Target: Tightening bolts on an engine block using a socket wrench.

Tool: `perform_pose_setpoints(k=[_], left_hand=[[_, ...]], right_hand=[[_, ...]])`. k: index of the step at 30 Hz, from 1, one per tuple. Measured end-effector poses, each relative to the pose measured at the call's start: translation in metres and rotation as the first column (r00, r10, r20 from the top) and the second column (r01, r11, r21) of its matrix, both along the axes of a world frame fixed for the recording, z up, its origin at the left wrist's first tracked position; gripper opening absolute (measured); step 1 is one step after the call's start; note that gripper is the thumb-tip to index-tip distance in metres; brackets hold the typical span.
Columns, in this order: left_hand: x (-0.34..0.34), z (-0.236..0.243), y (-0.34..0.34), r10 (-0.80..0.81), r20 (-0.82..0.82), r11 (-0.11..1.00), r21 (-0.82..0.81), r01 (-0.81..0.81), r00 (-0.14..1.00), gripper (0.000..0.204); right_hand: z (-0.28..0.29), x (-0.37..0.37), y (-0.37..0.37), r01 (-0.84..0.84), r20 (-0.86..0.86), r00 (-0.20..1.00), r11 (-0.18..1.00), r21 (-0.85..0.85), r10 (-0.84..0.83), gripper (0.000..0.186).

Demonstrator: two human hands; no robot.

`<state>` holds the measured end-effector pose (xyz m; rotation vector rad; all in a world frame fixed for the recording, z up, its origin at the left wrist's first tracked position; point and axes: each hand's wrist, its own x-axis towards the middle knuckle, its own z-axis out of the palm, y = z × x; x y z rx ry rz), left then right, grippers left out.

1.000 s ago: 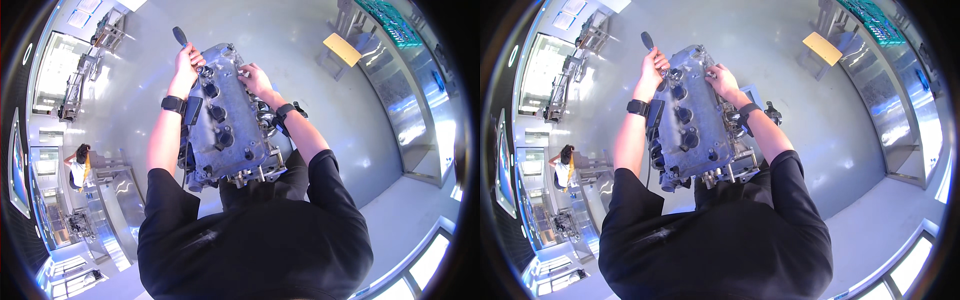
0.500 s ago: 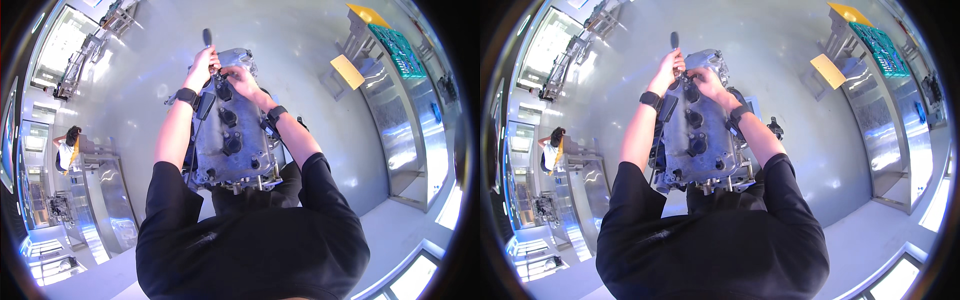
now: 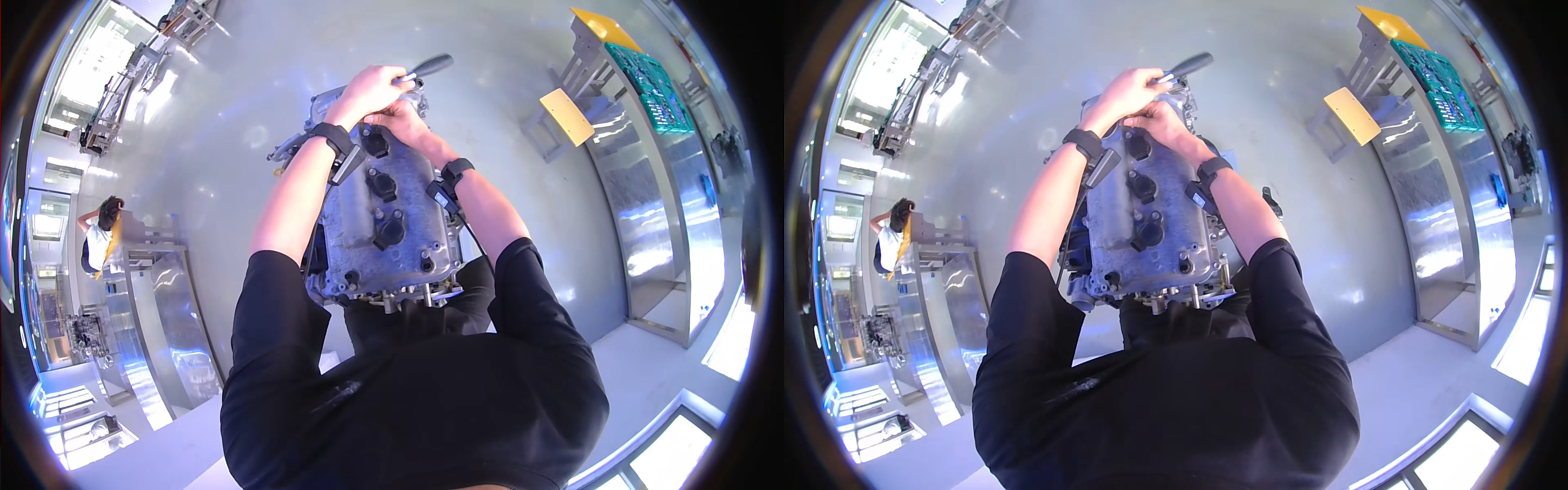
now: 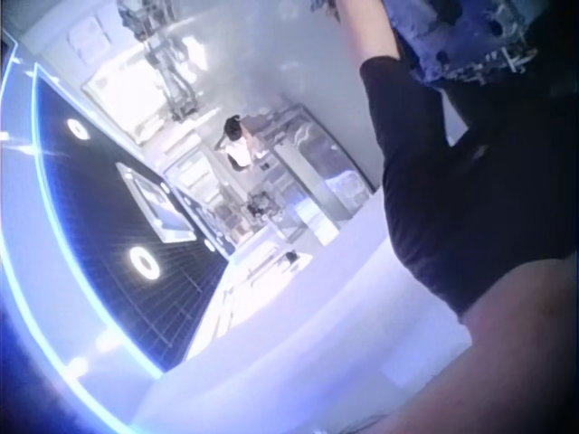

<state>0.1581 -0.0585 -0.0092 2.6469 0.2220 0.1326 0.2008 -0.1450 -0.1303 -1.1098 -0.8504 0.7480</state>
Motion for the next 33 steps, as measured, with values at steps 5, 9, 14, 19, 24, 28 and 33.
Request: perform_pose_setpoints(k=[5,9,14,19,24,28,33], left_hand=[[0.001,0.000,-0.004,-0.111,-0.038,0.990,0.086,0.114,0.993,0.026],[-0.017,-0.007,0.001,-0.226,0.247,0.960,0.219,0.173,0.942,0.025],[-0.046,-0.008,-0.004,-0.320,0.265,0.927,0.287,0.242,0.910,0.023],[-0.082,-0.001,-0.008,-0.365,0.249,0.915,0.273,0.297,0.897,0.025],[-0.125,0.006,0.012,-0.383,0.232,0.877,0.395,0.273,0.894,0.019],[-0.154,0.013,0.036,-0.252,0.138,0.901,0.396,0.180,0.958,0.024],[-0.139,-0.001,0.055,0.092,0.101,0.882,0.454,-0.129,0.991,0.045]], right_hand=[[0.003,-0.001,-0.003,0.147,0.122,0.982,0.989,-0.006,-0.145,0.026],[0.003,-0.002,0.004,0.272,0.348,0.902,0.962,0.002,-0.256,0.029],[-0.010,0.003,0.015,0.244,0.399,0.881,0.966,0.082,-0.256,0.041],[-0.005,0.004,0.001,0.248,0.392,0.903,0.959,-0.136,-0.178,0.013],[0.016,-0.006,-0.009,0.240,0.402,0.898,0.964,-0.110,-0.178,0.023],[0.020,-0.005,-0.009,0.260,0.424,0.889,0.953,-0.157,-0.173,0.035],[0.012,0.001,-0.006,0.185,0.399,0.911,0.969,-0.165,-0.107,0.029]])
